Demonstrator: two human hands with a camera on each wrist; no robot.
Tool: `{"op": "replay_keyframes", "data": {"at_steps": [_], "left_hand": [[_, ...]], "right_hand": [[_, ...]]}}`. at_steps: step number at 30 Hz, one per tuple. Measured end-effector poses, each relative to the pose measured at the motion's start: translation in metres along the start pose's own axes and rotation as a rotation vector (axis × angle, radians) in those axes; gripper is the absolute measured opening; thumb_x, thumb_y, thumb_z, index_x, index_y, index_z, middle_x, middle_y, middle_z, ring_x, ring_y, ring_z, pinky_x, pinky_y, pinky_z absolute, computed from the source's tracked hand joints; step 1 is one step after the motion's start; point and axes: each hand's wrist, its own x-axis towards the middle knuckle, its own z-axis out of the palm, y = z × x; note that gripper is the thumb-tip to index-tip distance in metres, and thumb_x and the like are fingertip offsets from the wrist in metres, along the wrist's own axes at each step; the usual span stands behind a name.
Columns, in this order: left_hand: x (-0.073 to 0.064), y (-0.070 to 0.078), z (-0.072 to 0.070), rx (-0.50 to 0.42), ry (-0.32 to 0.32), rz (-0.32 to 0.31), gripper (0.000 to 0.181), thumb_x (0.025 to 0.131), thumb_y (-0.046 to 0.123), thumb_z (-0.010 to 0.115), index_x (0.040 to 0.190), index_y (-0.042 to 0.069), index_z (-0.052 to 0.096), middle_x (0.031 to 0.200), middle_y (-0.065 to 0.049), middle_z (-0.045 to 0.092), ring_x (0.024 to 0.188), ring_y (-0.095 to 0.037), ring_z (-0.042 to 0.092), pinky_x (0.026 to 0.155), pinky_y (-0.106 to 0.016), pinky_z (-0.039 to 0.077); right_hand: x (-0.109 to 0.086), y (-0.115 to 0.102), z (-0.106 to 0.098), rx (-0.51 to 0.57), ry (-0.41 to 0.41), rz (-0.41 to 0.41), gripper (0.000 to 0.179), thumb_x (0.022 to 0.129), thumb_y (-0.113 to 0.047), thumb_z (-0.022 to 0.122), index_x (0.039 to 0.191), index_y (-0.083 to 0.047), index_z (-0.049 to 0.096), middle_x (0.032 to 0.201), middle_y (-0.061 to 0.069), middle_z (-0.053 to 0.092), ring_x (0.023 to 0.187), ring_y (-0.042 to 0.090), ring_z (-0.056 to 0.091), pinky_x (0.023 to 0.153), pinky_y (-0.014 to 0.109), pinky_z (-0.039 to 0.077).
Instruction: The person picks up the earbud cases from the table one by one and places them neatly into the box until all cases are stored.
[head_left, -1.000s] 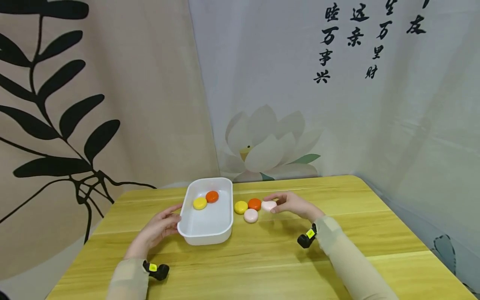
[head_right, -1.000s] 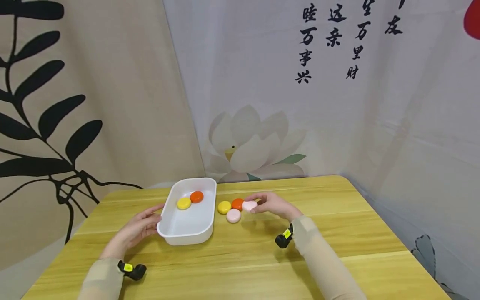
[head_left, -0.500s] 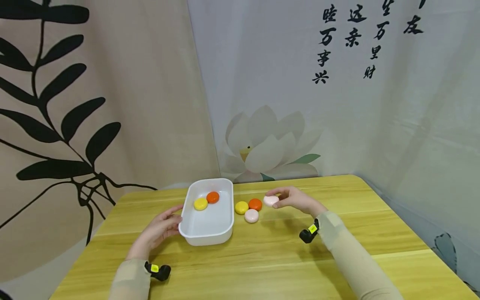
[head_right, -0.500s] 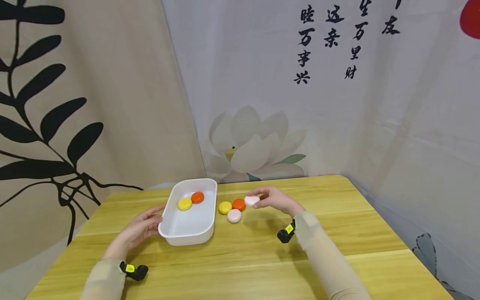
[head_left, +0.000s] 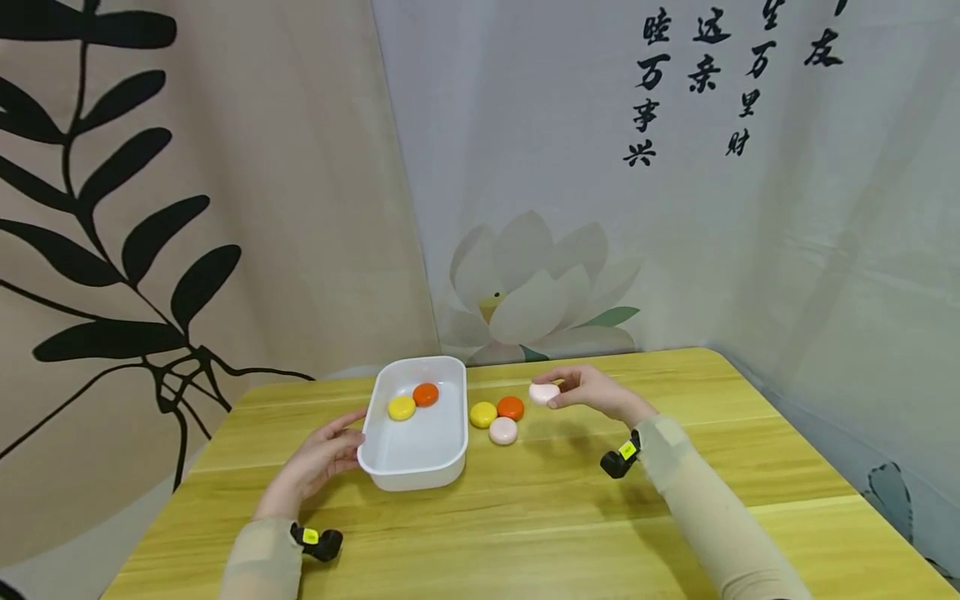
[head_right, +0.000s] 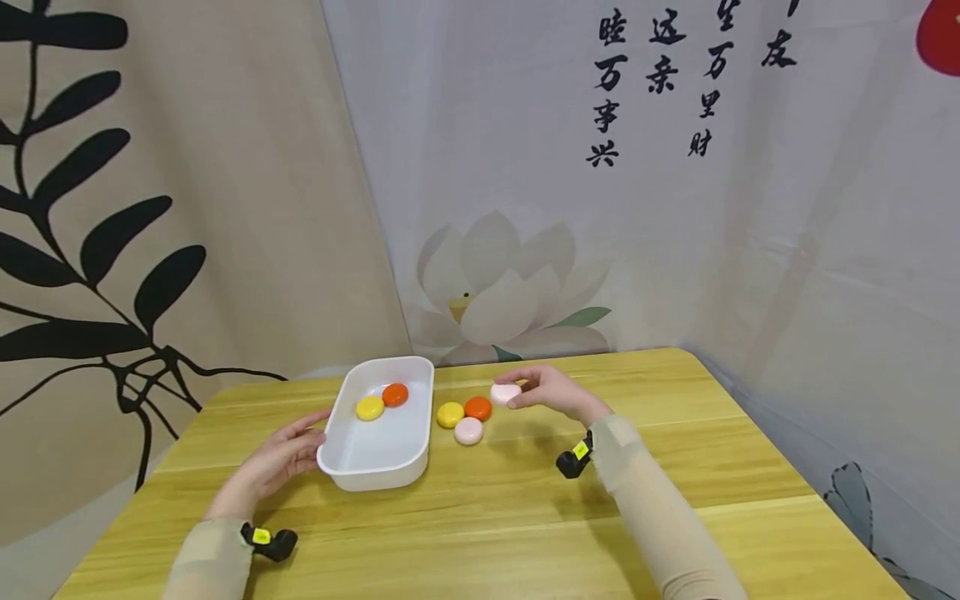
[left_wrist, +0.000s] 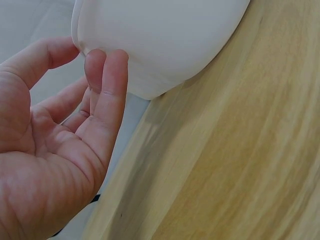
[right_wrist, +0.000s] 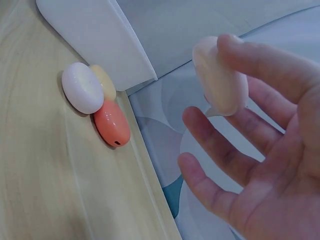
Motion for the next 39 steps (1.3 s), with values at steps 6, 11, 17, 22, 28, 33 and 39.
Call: {"op": "replay_keyframes", "data": {"at_steps": [6, 11, 17, 22, 28, 33, 39], "left_hand": [[0.0, 0.001, 0.0, 0.002, 0.0, -0.001, 0.067, 0.097, 0.01, 0.057, 0.152, -0.001, 0.02, 0.108, -0.018, 0.06, 0.084, -0.02, 0.064, 0.081, -0.036, 0.055], [0.002, 0.002, -0.001, -0.011, 0.006, 0.002, 0.066, 0.097, 0.009, 0.056, 0.152, 0.0, 0.021, 0.108, -0.019, 0.06, 0.083, -0.02, 0.064, 0.081, -0.036, 0.055], [0.002, 0.003, -0.002, -0.011, 0.011, 0.007, 0.067, 0.096, 0.008, 0.056, 0.152, -0.001, 0.021, 0.109, -0.018, 0.06, 0.082, -0.019, 0.064, 0.08, -0.035, 0.056], [0.001, 0.002, -0.002, -0.01, 0.016, 0.0, 0.067, 0.096, 0.009, 0.057, 0.152, -0.001, 0.021, 0.109, -0.018, 0.06, 0.082, -0.019, 0.064, 0.08, -0.035, 0.056], [0.001, 0.001, -0.001, -0.014, 0.013, -0.003, 0.066, 0.097, 0.008, 0.057, 0.152, -0.001, 0.022, 0.109, -0.017, 0.061, 0.083, -0.019, 0.064, 0.081, -0.035, 0.055], [0.002, 0.001, 0.0, -0.013, 0.01, 0.001, 0.066, 0.096, 0.009, 0.057, 0.152, 0.0, 0.022, 0.108, -0.017, 0.061, 0.083, -0.019, 0.064, 0.08, -0.034, 0.055], [0.0, -0.001, 0.001, -0.008, 0.016, -0.007, 0.065, 0.097, 0.009, 0.056, 0.152, 0.0, 0.022, 0.108, -0.017, 0.061, 0.083, -0.019, 0.064, 0.08, -0.034, 0.055]], "right_hand": [[-0.001, -0.007, -0.004, 0.018, 0.02, 0.023, 0.05, 0.087, -0.013, 0.073, 0.132, 0.0, 0.057, 0.11, 0.008, 0.067, 0.096, 0.021, 0.062, 0.096, 0.054, 0.044], [0.001, -0.012, -0.008, 0.011, 0.029, 0.011, 0.049, 0.087, -0.011, 0.072, 0.132, 0.001, 0.057, 0.11, 0.009, 0.066, 0.096, 0.021, 0.061, 0.095, 0.053, 0.046], [0.003, -0.015, -0.012, -0.015, 0.031, -0.006, 0.049, 0.087, -0.013, 0.073, 0.131, -0.002, 0.058, 0.11, 0.008, 0.067, 0.096, 0.022, 0.061, 0.093, 0.048, 0.048], [0.001, -0.021, -0.013, -0.031, 0.038, 0.001, 0.048, 0.087, -0.013, 0.073, 0.131, -0.004, 0.059, 0.111, 0.009, 0.067, 0.097, 0.023, 0.061, 0.091, 0.041, 0.05], [0.0, -0.024, -0.014, -0.008, 0.042, 0.002, 0.046, 0.087, -0.013, 0.072, 0.131, -0.005, 0.059, 0.11, 0.01, 0.067, 0.097, 0.024, 0.061, 0.088, 0.037, 0.05], [0.0, -0.025, -0.015, -0.005, 0.046, -0.001, 0.047, 0.087, -0.012, 0.072, 0.131, -0.004, 0.059, 0.111, 0.01, 0.066, 0.097, 0.024, 0.061, 0.092, 0.041, 0.049], [-0.003, -0.03, -0.015, -0.002, 0.052, 0.0, 0.049, 0.086, -0.013, 0.074, 0.132, -0.005, 0.059, 0.113, 0.011, 0.067, 0.102, 0.031, 0.061, 0.093, 0.043, 0.048]]}}
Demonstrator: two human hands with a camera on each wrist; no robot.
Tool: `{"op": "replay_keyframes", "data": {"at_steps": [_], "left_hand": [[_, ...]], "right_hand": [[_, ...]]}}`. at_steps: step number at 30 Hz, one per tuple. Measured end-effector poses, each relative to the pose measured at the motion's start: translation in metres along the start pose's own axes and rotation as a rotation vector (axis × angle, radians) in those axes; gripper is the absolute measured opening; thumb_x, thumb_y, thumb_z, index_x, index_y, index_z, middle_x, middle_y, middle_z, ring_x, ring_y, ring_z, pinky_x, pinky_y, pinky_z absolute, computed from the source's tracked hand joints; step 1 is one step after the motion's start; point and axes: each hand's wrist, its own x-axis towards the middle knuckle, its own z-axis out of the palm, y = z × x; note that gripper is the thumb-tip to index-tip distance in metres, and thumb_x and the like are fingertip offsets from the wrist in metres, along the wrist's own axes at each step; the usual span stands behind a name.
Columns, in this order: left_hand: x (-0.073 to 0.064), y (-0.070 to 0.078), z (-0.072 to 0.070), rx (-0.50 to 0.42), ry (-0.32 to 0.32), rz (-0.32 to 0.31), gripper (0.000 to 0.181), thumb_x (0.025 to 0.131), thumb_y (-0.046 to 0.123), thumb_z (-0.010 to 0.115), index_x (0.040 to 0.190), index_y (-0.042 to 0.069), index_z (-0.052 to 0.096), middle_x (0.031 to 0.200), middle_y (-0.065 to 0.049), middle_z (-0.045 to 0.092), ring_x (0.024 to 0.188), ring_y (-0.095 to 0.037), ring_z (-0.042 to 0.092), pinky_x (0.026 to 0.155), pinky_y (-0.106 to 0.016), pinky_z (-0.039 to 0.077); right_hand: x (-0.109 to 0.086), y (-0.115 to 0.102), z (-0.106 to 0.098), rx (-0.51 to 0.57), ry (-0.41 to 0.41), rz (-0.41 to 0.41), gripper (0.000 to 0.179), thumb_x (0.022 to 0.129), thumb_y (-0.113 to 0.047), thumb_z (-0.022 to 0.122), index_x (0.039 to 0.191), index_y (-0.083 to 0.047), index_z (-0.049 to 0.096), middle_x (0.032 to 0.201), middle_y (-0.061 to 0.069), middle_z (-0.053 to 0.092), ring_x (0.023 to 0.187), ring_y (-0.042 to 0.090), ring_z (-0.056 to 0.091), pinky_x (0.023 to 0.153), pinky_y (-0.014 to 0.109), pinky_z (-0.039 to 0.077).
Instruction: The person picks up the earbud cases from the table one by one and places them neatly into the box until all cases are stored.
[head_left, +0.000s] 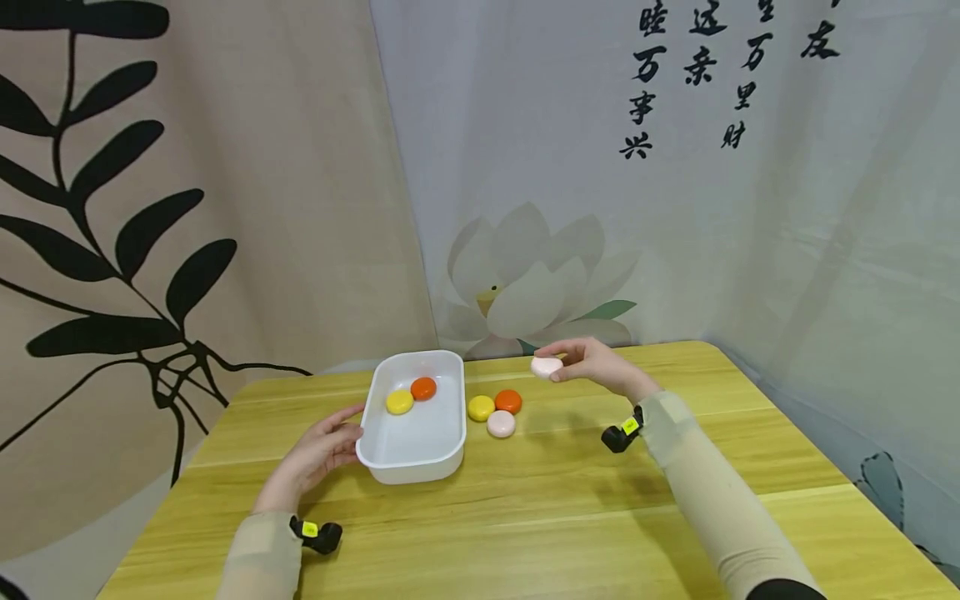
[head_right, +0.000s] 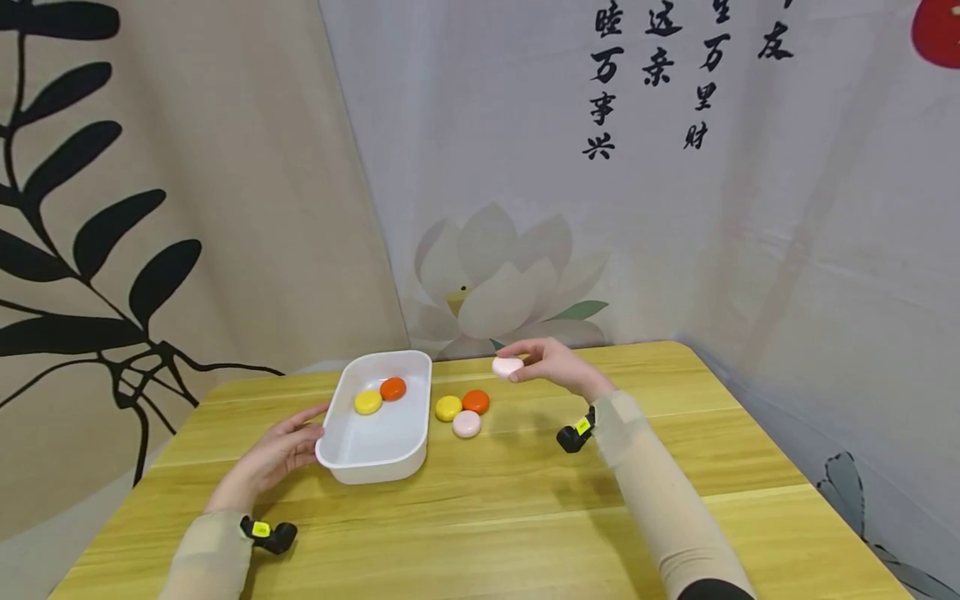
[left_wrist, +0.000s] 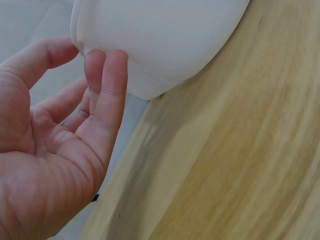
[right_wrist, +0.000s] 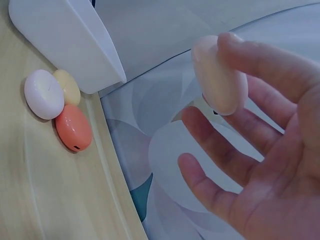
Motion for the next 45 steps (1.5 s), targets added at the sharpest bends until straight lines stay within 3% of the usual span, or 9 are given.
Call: {"op": "replay_keyframes", "data": {"at_steps": [3, 10, 17, 24, 34, 42, 45], "left_hand": [[-0.001, -0.001, 0.0, 0.0, -0.002, 0.001, 0.065, 0.098, 0.008, 0.055, 0.152, -0.001, 0.022, 0.108, -0.017, 0.061, 0.082, -0.019, 0.063, 0.08, -0.034, 0.055], [0.0, -0.001, -0.001, -0.006, -0.014, 0.008, 0.066, 0.097, 0.008, 0.056, 0.152, -0.002, 0.021, 0.107, -0.016, 0.061, 0.082, -0.019, 0.064, 0.08, -0.035, 0.055], [0.001, -0.002, -0.001, -0.008, -0.003, 0.004, 0.066, 0.096, 0.008, 0.057, 0.151, -0.001, 0.022, 0.108, -0.016, 0.061, 0.083, -0.019, 0.064, 0.081, -0.035, 0.055], [0.001, -0.002, -0.001, -0.011, 0.006, -0.006, 0.066, 0.096, 0.008, 0.057, 0.152, -0.001, 0.022, 0.11, -0.018, 0.06, 0.084, -0.02, 0.064, 0.081, -0.035, 0.055], [0.001, -0.001, -0.001, 0.002, 0.011, -0.006, 0.066, 0.096, 0.009, 0.057, 0.152, -0.001, 0.023, 0.108, -0.015, 0.061, 0.083, -0.019, 0.064, 0.081, -0.034, 0.055], [0.001, -0.002, 0.0, 0.006, 0.004, -0.004, 0.066, 0.096, 0.009, 0.057, 0.152, 0.0, 0.023, 0.11, -0.018, 0.061, 0.084, -0.02, 0.064, 0.081, -0.035, 0.055], [0.001, -0.002, 0.0, 0.003, 0.004, -0.005, 0.066, 0.097, 0.009, 0.057, 0.152, 0.0, 0.023, 0.11, -0.019, 0.061, 0.084, -0.02, 0.064, 0.081, -0.035, 0.055]], "right_hand": [[0.001, -0.002, -0.001, -0.005, -0.001, 0.005, 0.05, 0.086, -0.014, 0.074, 0.133, -0.006, 0.058, 0.114, 0.011, 0.066, 0.104, 0.032, 0.06, 0.092, 0.04, 0.048], [0.001, -0.006, -0.003, -0.009, 0.007, 0.011, 0.049, 0.087, -0.014, 0.073, 0.132, -0.005, 0.058, 0.116, 0.01, 0.066, 0.105, 0.03, 0.06, 0.094, 0.045, 0.047], [0.004, -0.011, -0.007, 0.001, 0.007, 0.008, 0.049, 0.086, -0.013, 0.074, 0.131, -0.005, 0.059, 0.115, 0.011, 0.066, 0.107, 0.039, 0.058, 0.091, 0.041, 0.05], [0.005, -0.011, -0.008, -0.008, 0.0, 0.004, 0.047, 0.086, -0.011, 0.073, 0.131, -0.005, 0.059, 0.114, 0.011, 0.067, 0.104, 0.034, 0.06, 0.091, 0.042, 0.05], [0.005, -0.011, -0.009, -0.005, 0.0, 0.007, 0.047, 0.087, -0.014, 0.074, 0.131, -0.006, 0.059, 0.116, 0.011, 0.066, 0.111, 0.046, 0.054, 0.094, 0.046, 0.047], [0.005, -0.01, -0.01, -0.012, 0.007, 0.007, 0.047, 0.086, -0.013, 0.074, 0.131, -0.006, 0.06, 0.114, 0.011, 0.066, 0.102, 0.031, 0.061, 0.094, 0.047, 0.047], [0.006, -0.011, -0.011, -0.005, 0.007, 0.004, 0.047, 0.087, -0.012, 0.073, 0.131, -0.005, 0.059, 0.114, 0.012, 0.066, 0.103, 0.033, 0.061, 0.094, 0.048, 0.047]]}}
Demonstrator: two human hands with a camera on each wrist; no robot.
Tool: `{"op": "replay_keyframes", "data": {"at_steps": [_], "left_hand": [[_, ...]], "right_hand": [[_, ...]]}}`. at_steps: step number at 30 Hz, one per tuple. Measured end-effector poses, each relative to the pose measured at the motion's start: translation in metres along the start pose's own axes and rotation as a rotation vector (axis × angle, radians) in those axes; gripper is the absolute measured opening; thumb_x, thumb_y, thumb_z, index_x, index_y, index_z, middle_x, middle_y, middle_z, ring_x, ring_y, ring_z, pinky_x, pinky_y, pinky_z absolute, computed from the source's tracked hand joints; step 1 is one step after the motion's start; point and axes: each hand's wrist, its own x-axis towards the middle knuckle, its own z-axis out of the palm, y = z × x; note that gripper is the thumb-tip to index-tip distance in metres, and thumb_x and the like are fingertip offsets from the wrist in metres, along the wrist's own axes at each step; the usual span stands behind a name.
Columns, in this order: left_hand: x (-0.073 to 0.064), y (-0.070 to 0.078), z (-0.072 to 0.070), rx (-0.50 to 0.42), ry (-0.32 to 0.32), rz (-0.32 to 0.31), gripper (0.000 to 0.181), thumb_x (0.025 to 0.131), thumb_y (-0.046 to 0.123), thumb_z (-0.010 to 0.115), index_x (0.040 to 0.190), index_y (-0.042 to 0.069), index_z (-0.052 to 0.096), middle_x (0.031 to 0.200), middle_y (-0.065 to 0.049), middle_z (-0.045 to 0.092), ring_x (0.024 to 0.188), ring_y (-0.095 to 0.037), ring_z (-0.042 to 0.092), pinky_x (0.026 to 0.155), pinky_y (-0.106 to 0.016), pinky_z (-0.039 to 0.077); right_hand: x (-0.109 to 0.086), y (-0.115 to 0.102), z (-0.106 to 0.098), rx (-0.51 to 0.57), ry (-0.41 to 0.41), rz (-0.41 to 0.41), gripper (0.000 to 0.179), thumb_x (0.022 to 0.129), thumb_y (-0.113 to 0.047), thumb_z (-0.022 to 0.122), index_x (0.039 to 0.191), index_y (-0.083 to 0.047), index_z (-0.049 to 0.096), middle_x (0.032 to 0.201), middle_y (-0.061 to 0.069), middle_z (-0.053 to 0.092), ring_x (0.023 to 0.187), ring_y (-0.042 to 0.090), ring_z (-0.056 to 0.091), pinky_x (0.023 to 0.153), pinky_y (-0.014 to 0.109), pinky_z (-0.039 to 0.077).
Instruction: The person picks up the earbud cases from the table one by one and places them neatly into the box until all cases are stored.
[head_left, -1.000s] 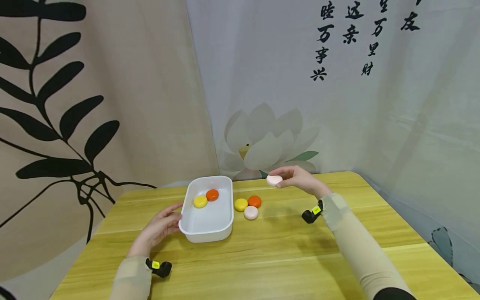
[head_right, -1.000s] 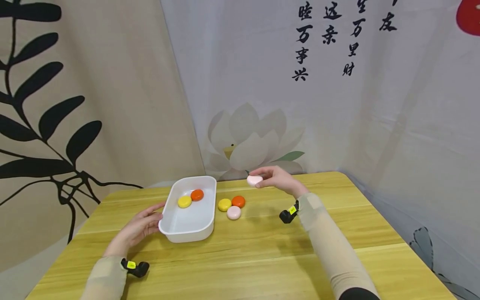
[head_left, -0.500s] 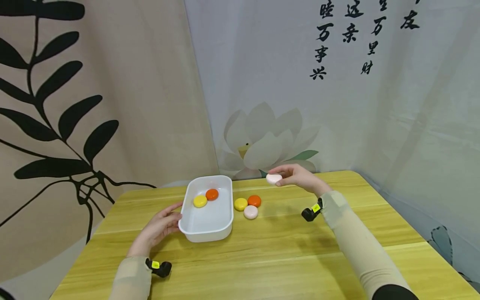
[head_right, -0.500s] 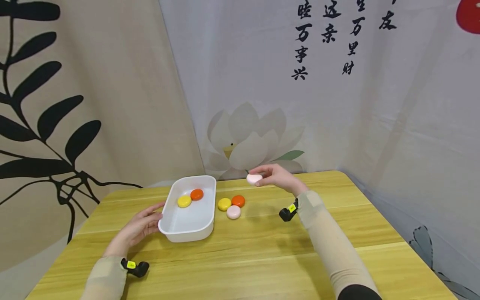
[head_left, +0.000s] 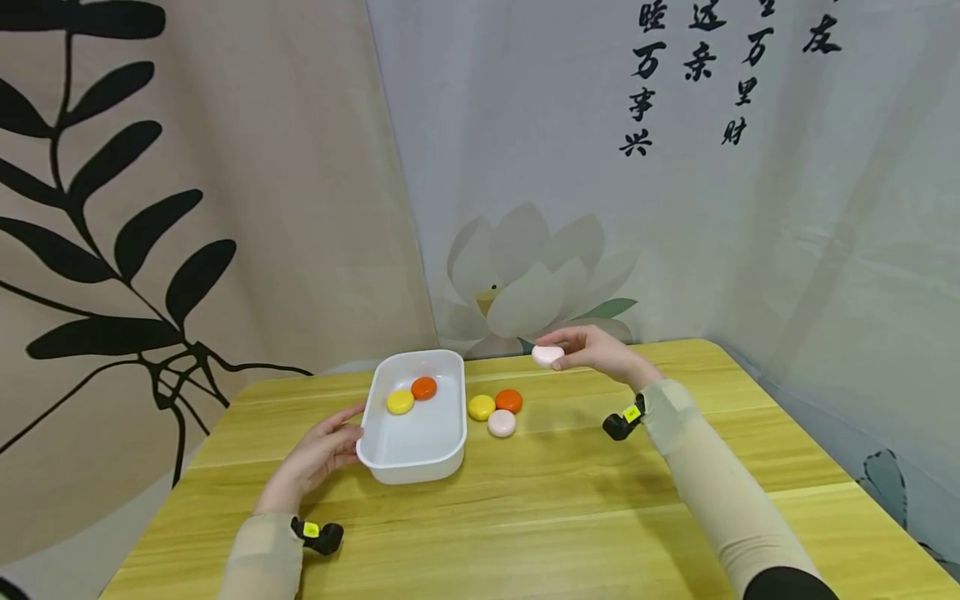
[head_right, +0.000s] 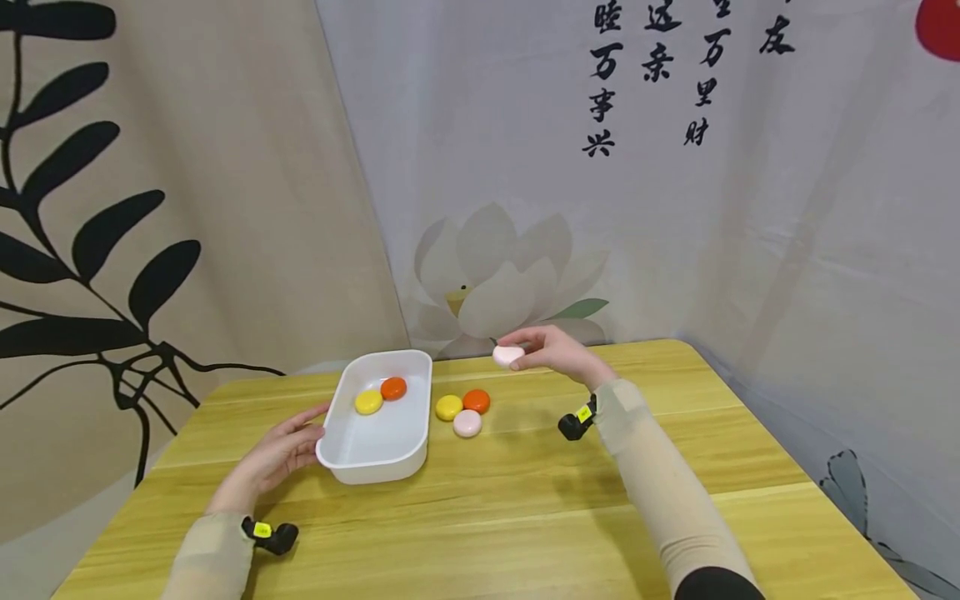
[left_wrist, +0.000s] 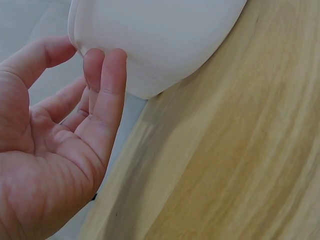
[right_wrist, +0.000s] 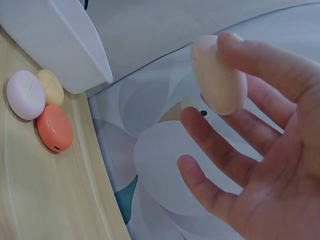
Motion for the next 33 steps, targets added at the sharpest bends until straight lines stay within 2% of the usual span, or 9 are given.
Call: {"op": "replay_keyframes", "data": {"at_steps": [4, 7, 13, 17, 25, 30, 33], "left_hand": [[0.001, 0.0, -0.001, -0.005, -0.006, -0.002, 0.066, 0.097, 0.009, 0.056, 0.152, 0.001, 0.021, 0.111, -0.019, 0.06, 0.084, -0.02, 0.064, 0.081, -0.035, 0.055], [0.001, 0.001, -0.002, -0.007, -0.006, 0.0, 0.066, 0.097, 0.009, 0.056, 0.153, 0.001, 0.021, 0.111, -0.019, 0.06, 0.084, -0.019, 0.064, 0.081, -0.034, 0.055], [0.002, 0.0, -0.002, -0.008, 0.004, -0.01, 0.066, 0.097, 0.009, 0.056, 0.152, 0.001, 0.022, 0.111, -0.019, 0.061, 0.083, -0.019, 0.064, 0.08, -0.034, 0.055], [0.001, 0.0, -0.001, -0.011, 0.004, -0.012, 0.066, 0.097, 0.009, 0.056, 0.152, 0.001, 0.022, 0.111, -0.019, 0.061, 0.084, -0.019, 0.064, 0.08, -0.034, 0.055], [0.001, 0.002, -0.002, -0.01, -0.021, 0.015, 0.067, 0.098, 0.009, 0.054, 0.154, 0.004, 0.018, 0.112, -0.019, 0.062, 0.084, -0.019, 0.065, 0.08, -0.034, 0.056], [0.002, 0.002, -0.002, -0.004, -0.006, 0.008, 0.067, 0.097, 0.01, 0.057, 0.154, 0.008, 0.021, 0.115, -0.021, 0.061, 0.086, -0.02, 0.066, 0.08, -0.035, 0.056], [0.002, 0.001, -0.002, -0.003, 0.004, 0.001, 0.067, 0.097, 0.011, 0.057, 0.154, 0.01, 0.022, 0.118, -0.025, 0.059, 0.087, -0.022, 0.066, 0.081, -0.036, 0.056]], "right_hand": [[0.002, -0.001, 0.0, 0.002, 0.0, -0.001, 0.047, 0.087, -0.013, 0.073, 0.131, -0.005, 0.059, 0.114, 0.012, 0.066, 0.107, 0.04, 0.058, 0.095, 0.051, 0.046], [0.003, -0.004, -0.001, 0.008, -0.003, -0.005, 0.047, 0.087, -0.013, 0.073, 0.131, -0.005, 0.059, 0.114, 0.011, 0.066, 0.107, 0.04, 0.057, 0.096, 0.051, 0.045], [0.006, -0.006, -0.001, 0.014, -0.008, -0.009, 0.047, 0.087, -0.01, 0.073, 0.131, -0.004, 0.059, 0.115, 0.012, 0.066, 0.108, 0.04, 0.057, 0.09, 0.039, 0.05], [0.006, -0.009, -0.001, -0.001, -0.004, -0.007, 0.047, 0.086, -0.012, 0.073, 0.131, -0.005, 0.06, 0.117, 0.011, 0.065, 0.107, 0.036, 0.058, 0.09, 0.037, 0.05], [0.009, -0.013, 0.001, -0.028, -0.008, -0.02, 0.048, 0.087, -0.015, 0.073, 0.132, -0.006, 0.059, 0.12, 0.011, 0.064, 0.103, 0.026, 0.06, 0.098, 0.051, 0.044], [0.012, -0.014, 0.002, -0.038, -0.009, -0.022, 0.046, 0.088, -0.015, 0.073, 0.131, -0.007, 0.06, 0.119, 0.009, 0.065, 0.103, 0.025, 0.061, 0.094, 0.04, 0.048], [0.014, -0.016, 0.003, -0.048, -0.008, -0.02, 0.047, 0.087, -0.016, 0.074, 0.131, -0.008, 0.06, 0.117, 0.008, 0.066, 0.103, 0.025, 0.061, 0.093, 0.039, 0.048]]}}
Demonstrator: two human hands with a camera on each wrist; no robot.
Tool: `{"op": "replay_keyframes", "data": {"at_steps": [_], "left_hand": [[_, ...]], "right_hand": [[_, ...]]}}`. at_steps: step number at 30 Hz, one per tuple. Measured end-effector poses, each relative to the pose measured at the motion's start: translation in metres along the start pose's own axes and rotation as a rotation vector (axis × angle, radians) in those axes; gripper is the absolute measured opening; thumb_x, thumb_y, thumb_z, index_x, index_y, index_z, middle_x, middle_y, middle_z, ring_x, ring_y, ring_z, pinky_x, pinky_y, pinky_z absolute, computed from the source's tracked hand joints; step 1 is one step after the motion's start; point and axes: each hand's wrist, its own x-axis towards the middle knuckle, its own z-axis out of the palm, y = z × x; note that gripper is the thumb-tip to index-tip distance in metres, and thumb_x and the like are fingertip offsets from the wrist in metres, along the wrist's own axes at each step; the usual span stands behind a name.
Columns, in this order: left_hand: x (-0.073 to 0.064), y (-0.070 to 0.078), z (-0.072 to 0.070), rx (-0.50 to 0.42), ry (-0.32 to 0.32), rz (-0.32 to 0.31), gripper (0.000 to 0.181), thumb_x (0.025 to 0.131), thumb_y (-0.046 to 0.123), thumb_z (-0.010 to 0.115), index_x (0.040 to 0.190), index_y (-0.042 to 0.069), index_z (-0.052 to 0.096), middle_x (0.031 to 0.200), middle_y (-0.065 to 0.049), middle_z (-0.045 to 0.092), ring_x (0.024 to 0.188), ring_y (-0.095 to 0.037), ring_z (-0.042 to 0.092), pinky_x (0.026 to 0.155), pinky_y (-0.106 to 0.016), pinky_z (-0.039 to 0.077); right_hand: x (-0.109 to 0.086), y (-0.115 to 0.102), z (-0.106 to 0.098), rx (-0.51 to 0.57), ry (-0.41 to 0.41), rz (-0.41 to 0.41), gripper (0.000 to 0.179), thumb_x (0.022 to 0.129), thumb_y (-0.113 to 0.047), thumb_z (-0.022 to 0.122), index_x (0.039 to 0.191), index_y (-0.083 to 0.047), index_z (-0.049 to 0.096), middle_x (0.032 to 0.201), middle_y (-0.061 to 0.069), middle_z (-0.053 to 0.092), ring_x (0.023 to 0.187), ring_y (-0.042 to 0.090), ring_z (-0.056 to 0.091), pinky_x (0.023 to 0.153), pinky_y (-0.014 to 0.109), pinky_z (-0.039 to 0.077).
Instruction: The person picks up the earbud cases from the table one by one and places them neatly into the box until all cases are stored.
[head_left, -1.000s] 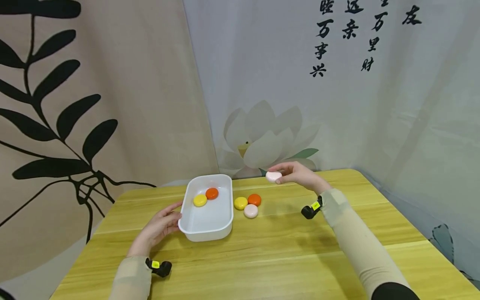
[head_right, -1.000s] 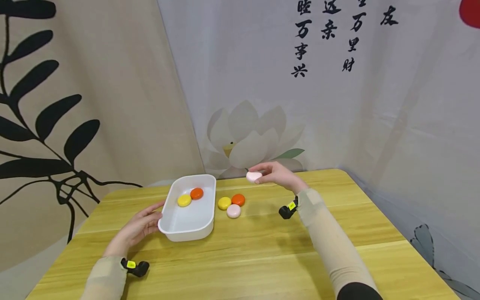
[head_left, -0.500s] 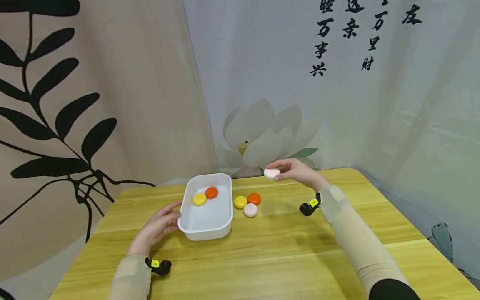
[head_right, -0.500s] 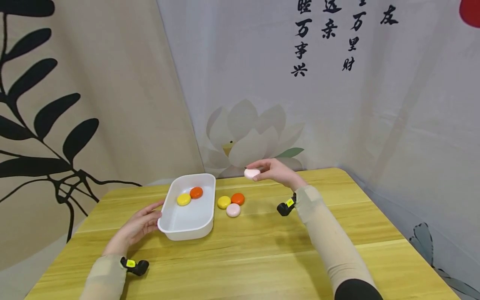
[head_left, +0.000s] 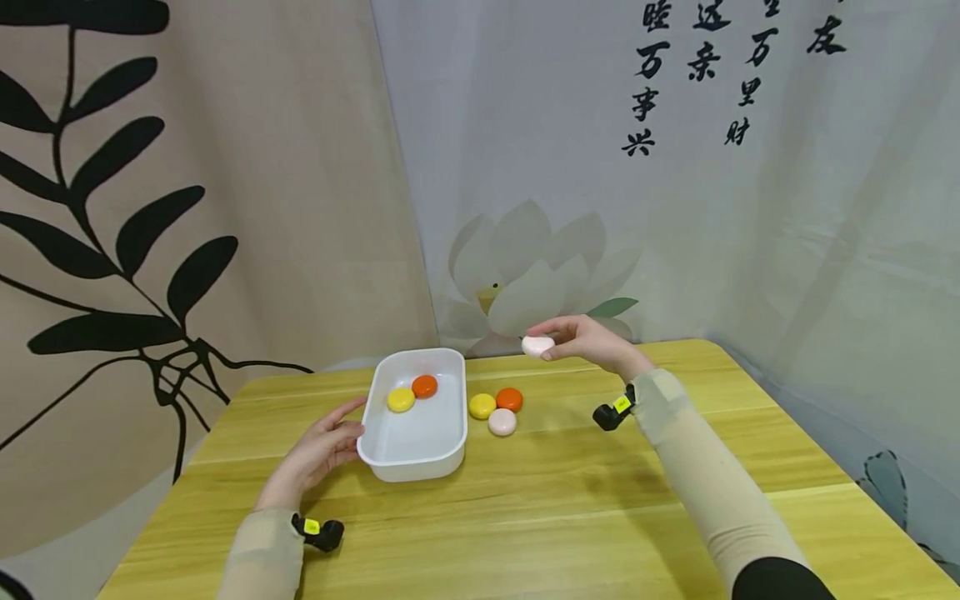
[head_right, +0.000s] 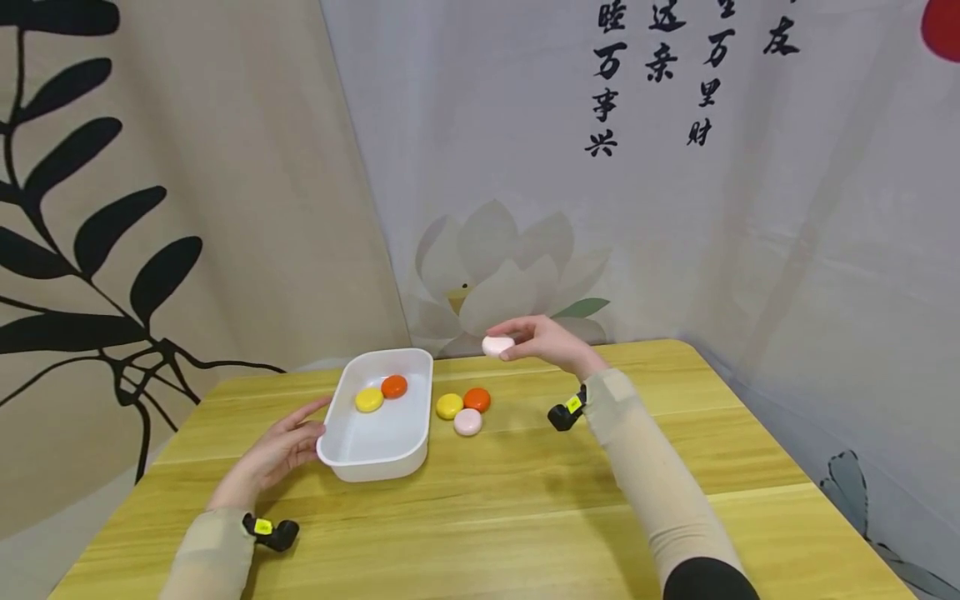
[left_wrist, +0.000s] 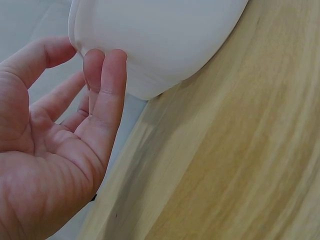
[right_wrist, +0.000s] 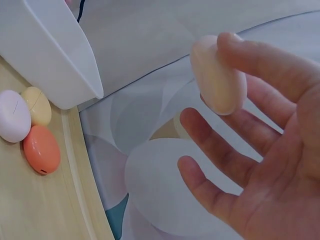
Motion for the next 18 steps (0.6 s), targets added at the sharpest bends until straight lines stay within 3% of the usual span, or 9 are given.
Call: {"op": "replay_keyframes", "data": {"at_steps": [7, 18], "left_hand": [[0.0, -0.002, 0.001, -0.005, 0.002, 0.004, 0.066, 0.097, 0.01, 0.057, 0.154, 0.009, 0.023, 0.117, -0.024, 0.06, 0.088, -0.022, 0.066, 0.082, -0.037, 0.055], [-0.001, 0.0, 0.001, -0.011, -0.017, 0.014, 0.066, 0.097, 0.009, 0.056, 0.153, 0.006, 0.022, 0.11, -0.015, 0.063, 0.086, -0.02, 0.065, 0.08, -0.035, 0.056]], "right_hand": [[0.003, -0.006, 0.004, -0.004, -0.007, -0.002, 0.048, 0.086, -0.018, 0.074, 0.131, -0.009, 0.06, 0.118, 0.009, 0.065, 0.105, 0.026, 0.06, 0.099, 0.051, 0.043], [0.006, -0.013, 0.008, 0.001, -0.019, 0.009, 0.05, 0.085, -0.018, 0.075, 0.133, -0.009, 0.059, 0.123, 0.006, 0.064, 0.11, 0.025, 0.058, 0.099, 0.044, 0.044]]}}
